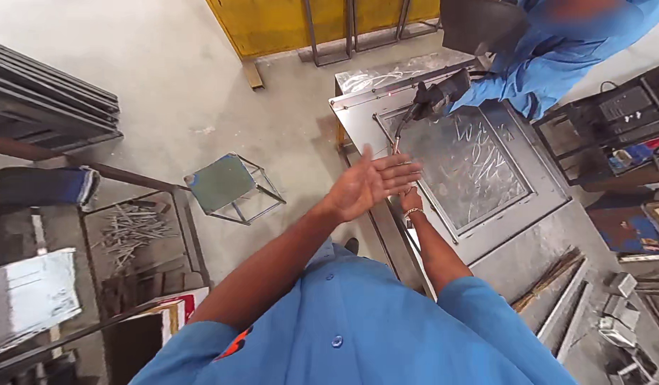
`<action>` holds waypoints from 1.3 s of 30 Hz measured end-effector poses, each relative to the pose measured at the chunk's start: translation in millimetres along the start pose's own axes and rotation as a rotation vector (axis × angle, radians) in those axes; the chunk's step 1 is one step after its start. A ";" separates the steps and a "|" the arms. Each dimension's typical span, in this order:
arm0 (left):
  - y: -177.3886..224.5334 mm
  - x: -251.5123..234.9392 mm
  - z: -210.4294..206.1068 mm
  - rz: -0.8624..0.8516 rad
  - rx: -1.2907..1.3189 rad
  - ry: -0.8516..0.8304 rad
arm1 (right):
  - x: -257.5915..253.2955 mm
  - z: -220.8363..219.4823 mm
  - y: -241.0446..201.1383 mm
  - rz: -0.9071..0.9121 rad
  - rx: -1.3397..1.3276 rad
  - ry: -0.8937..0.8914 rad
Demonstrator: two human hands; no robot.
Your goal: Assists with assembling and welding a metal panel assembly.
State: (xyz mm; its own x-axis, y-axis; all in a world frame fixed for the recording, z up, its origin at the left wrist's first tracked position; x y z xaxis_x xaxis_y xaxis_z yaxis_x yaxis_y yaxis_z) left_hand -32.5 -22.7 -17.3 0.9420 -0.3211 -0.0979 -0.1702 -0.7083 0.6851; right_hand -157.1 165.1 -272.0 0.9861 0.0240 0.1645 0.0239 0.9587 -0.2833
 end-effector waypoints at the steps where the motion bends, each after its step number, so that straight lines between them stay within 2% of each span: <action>1: -1.5 15.6 20.6 -0.013 -0.009 0.080 | -1.9 11.7 -3.8 -0.091 -0.045 -0.252; 2: -4.1 34.5 44.1 -0.026 -0.007 0.185 | -3.8 28.1 -11.7 -0.157 -0.087 -0.401; 3: -7.6 57.1 69.1 -0.034 -0.007 0.308 | -4.4 45.9 -22.5 -0.185 -0.119 -0.469; 4: -16.1 85.3 94.5 -0.034 -0.005 0.426 | -5.5 51.0 -23.3 -0.174 -0.146 -0.408; 6: -41.7 151.5 147.3 -0.018 0.034 0.697 | -15.0 40.2 -14.9 -0.091 -0.184 -0.161; 8: -76.2 227.6 189.3 0.012 0.084 0.993 | -19.7 34.1 -14.3 -0.051 -0.214 -0.080; 10: -115.3 304.2 210.7 0.099 0.094 1.237 | -21.7 19.2 -8.1 -0.103 -0.137 -0.217; 12: -147.5 367.1 208.9 0.222 0.085 1.417 | -23.8 5.1 -1.1 -0.168 -0.037 -0.387; 16: -197.4 440.8 201.5 0.353 0.149 1.587 | -29.7 1.4 2.5 -0.158 -0.015 -0.410; 20: -222.8 463.2 213.6 0.341 0.195 1.591 | -27.7 2.3 0.8 -0.143 -0.056 -0.405; 23: -196.1 428.5 203.1 0.353 0.095 1.597 | -18.4 1.8 6.3 -0.138 -0.048 -0.408; 25: -170.0 392.7 201.4 0.305 0.006 1.497 | -10.1 -0.4 13.3 -0.146 -0.033 -0.408; 29: -109.6 274.3 182.1 0.154 -0.061 1.056 | -4.7 0.6 18.7 -0.119 -0.052 -0.407; 34: -36.3 106.3 90.8 0.077 -0.127 0.359 | -5.9 0.5 26.4 -0.103 -0.062 -0.397; 36: -22.7 61.0 55.0 0.101 -0.099 0.194 | -2.6 -2.7 30.4 -0.110 -0.092 -0.394; 39: -18.2 15.4 17.2 0.117 -0.045 0.051 | 1.9 3.0 37.9 -0.081 -0.101 -0.352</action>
State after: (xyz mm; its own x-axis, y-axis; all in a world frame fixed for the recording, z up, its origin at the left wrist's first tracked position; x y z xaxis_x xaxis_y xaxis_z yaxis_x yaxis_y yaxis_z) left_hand -20.0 -25.6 -43.6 0.9303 -0.3662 0.0206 -0.2674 -0.6388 0.7214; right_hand -154.8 202.4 -279.6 0.8640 0.0619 0.4996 0.1330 0.9291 -0.3450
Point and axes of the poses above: each hand's wrist, its own x-axis away from the middle knuckle, its own z-axis out of the back of the hand, y = z × x, the point moved 5 cm from there along -x, towards the middle knuckle, and after that the axes turned 3 degrees about -y, right-handed, at the moved point
